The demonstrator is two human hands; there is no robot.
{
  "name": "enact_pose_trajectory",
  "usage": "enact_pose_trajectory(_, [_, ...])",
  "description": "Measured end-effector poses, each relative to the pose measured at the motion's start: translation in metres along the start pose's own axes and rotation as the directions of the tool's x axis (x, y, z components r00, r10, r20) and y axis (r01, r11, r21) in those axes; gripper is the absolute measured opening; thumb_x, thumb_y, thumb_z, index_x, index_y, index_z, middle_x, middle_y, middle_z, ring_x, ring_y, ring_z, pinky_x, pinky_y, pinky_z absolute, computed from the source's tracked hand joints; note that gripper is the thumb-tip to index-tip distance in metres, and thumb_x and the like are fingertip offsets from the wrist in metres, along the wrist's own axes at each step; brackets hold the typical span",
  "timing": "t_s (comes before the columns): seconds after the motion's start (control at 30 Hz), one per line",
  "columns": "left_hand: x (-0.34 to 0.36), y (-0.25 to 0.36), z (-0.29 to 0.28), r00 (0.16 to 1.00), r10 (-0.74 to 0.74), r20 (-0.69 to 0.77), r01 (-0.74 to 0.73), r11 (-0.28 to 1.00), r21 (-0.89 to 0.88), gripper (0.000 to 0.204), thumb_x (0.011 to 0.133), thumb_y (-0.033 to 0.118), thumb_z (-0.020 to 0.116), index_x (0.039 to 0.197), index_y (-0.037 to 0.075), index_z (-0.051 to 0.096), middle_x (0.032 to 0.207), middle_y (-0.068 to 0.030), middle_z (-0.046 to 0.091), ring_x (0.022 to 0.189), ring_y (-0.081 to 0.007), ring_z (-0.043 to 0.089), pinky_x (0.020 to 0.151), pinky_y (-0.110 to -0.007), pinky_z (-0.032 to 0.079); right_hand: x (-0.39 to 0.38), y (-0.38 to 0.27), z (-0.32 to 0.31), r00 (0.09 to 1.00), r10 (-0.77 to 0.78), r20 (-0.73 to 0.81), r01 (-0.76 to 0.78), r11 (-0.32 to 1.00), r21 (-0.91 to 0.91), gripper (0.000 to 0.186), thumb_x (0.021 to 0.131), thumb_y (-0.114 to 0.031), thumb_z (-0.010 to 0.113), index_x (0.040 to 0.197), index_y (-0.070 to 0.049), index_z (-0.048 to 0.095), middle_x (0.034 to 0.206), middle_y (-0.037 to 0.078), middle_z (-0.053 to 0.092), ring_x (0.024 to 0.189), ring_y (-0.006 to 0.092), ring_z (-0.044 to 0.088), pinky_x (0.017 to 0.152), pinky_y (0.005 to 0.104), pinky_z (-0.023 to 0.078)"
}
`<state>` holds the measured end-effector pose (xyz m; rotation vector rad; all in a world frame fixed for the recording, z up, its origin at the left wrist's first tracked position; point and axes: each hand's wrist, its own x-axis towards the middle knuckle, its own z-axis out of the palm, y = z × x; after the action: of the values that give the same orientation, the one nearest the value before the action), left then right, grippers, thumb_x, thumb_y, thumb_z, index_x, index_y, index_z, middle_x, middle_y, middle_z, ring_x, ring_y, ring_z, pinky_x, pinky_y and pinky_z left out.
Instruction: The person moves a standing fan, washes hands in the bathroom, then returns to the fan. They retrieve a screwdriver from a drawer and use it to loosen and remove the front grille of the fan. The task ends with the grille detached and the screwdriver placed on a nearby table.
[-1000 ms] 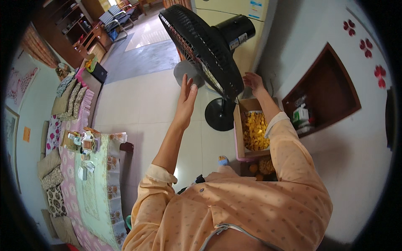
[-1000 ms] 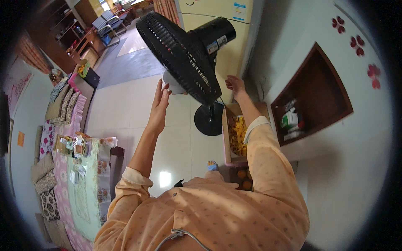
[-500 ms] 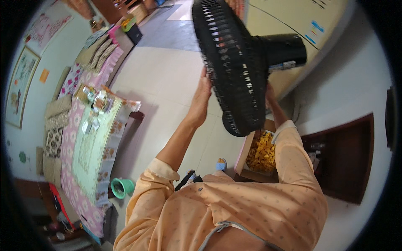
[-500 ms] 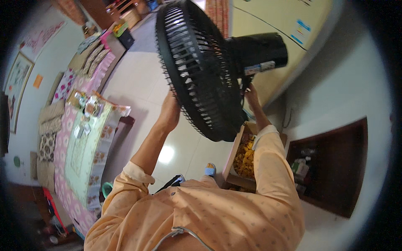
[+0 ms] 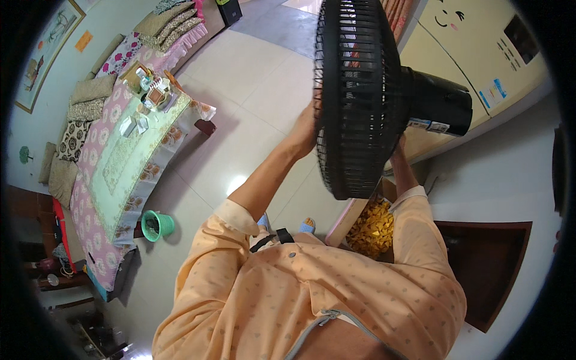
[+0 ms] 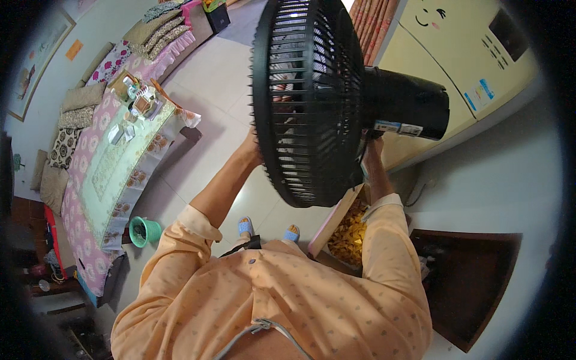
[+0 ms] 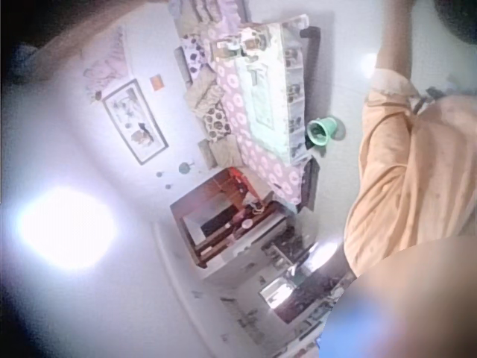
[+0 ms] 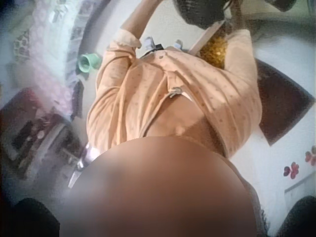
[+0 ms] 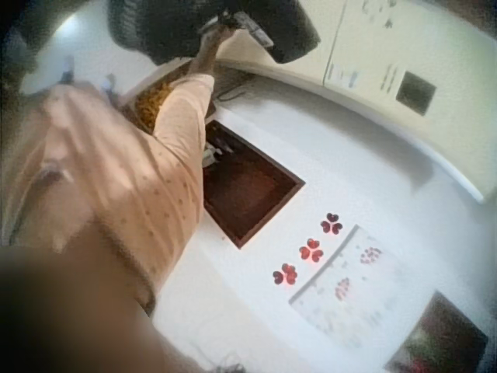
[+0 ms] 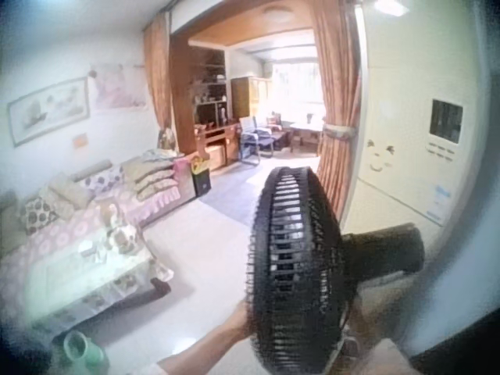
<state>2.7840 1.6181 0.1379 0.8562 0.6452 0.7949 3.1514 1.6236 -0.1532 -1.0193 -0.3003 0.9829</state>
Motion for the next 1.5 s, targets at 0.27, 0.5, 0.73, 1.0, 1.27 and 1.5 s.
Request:
enact_pose_trajectory(0.27, [-0.048, 0.047, -0.053, 0.995, 0.097, -0.040, -0.097, 0.995, 0.007, 0.063, 0.097, 0.052, 0.033, 0.146, 0.014, 0.025, 0.146, -0.0049, 0.032, 0.132, -0.0202, 0.029, 0.110, -0.034, 0.023, -0.064, 0.001, 0.120, 0.993, -0.048, 0.110, 0.059, 0.993, -0.105, 0.017, 0.078, 0.003, 0.058, 0.095, -0.001, 0.058, 0.084, 0.005, 0.060, 0.071, 0.0161, 0.058, 0.063, 0.0324, 0.047])
enact_pose_trajectory(0.5, [-0.058, 0.105, -0.123, 0.988, 0.134, 0.070, -0.143, 0.978, 0.151, 0.070, 0.093, 0.064, 0.025, 0.150, 0.027, 0.008, 0.155, -0.0040, 0.012, 0.141, -0.0239, 0.015, 0.112, -0.046, 0.015, -0.078, 0.036, 0.219, 0.999, -0.037, -0.004, 0.033, 0.949, -0.312, 0.011, 0.083, -0.010, 0.060, 0.093, -0.004, 0.060, 0.078, 0.003, 0.059, 0.068, 0.0137, 0.057, 0.058, 0.0294, 0.045])
enact_pose_trajectory(0.73, [-0.051, 0.140, -0.212, 0.969, 0.219, 0.115, -0.241, 0.941, 0.239, 0.075, 0.092, 0.064, 0.027, 0.150, 0.022, 0.002, 0.155, -0.0079, 0.009, 0.143, -0.0260, 0.009, 0.113, -0.046, 0.012, -0.073, 0.087, 0.278, 0.999, 0.001, 0.041, 0.012, 0.952, -0.305, 0.011, 0.084, -0.012, 0.060, 0.093, -0.005, 0.060, 0.078, 0.003, 0.059, 0.068, 0.0135, 0.057, 0.058, 0.0292, 0.044])
enact_pose_trajectory(1.0, [-0.061, 0.164, -0.253, 0.903, 0.399, 0.160, -0.426, 0.881, 0.205, 0.070, 0.098, 0.045, 0.037, 0.149, 0.009, 0.004, 0.154, -0.0137, 0.012, 0.142, -0.0232, 0.012, 0.114, -0.033, 0.012, -0.063, 0.138, 0.313, 0.998, 0.031, 0.053, -0.015, 0.958, -0.288, 0.012, 0.084, -0.013, 0.060, 0.093, -0.005, 0.061, 0.079, 0.003, 0.060, 0.068, 0.0134, 0.057, 0.057, 0.0289, 0.044])
enact_pose_trajectory(1.27, [-0.075, 0.166, -0.291, 0.930, 0.358, 0.080, -0.366, 0.902, 0.229, 0.065, 0.099, 0.041, 0.035, 0.149, 0.011, 0.006, 0.154, -0.0123, 0.012, 0.142, -0.0236, 0.013, 0.114, -0.035, 0.013, -0.056, 0.193, 0.333, 0.990, 0.104, 0.095, -0.078, 0.967, -0.242, 0.012, 0.085, -0.015, 0.061, 0.094, -0.006, 0.061, 0.079, 0.003, 0.060, 0.068, 0.0132, 0.057, 0.057, 0.0286, 0.043])
enact_pose_trajectory(1.5, [-0.081, 0.150, -0.304, 0.925, 0.378, 0.047, -0.380, 0.904, 0.196, 0.072, 0.096, 0.052, 0.034, 0.149, 0.009, 0.009, 0.154, -0.0108, 0.013, 0.142, -0.0231, 0.011, 0.114, -0.036, 0.010, -0.043, 0.222, 0.338, 0.976, 0.154, 0.154, -0.118, 0.968, -0.222, 0.013, 0.085, -0.016, 0.061, 0.094, -0.007, 0.061, 0.080, 0.003, 0.061, 0.068, 0.0131, 0.057, 0.056, 0.0283, 0.042])
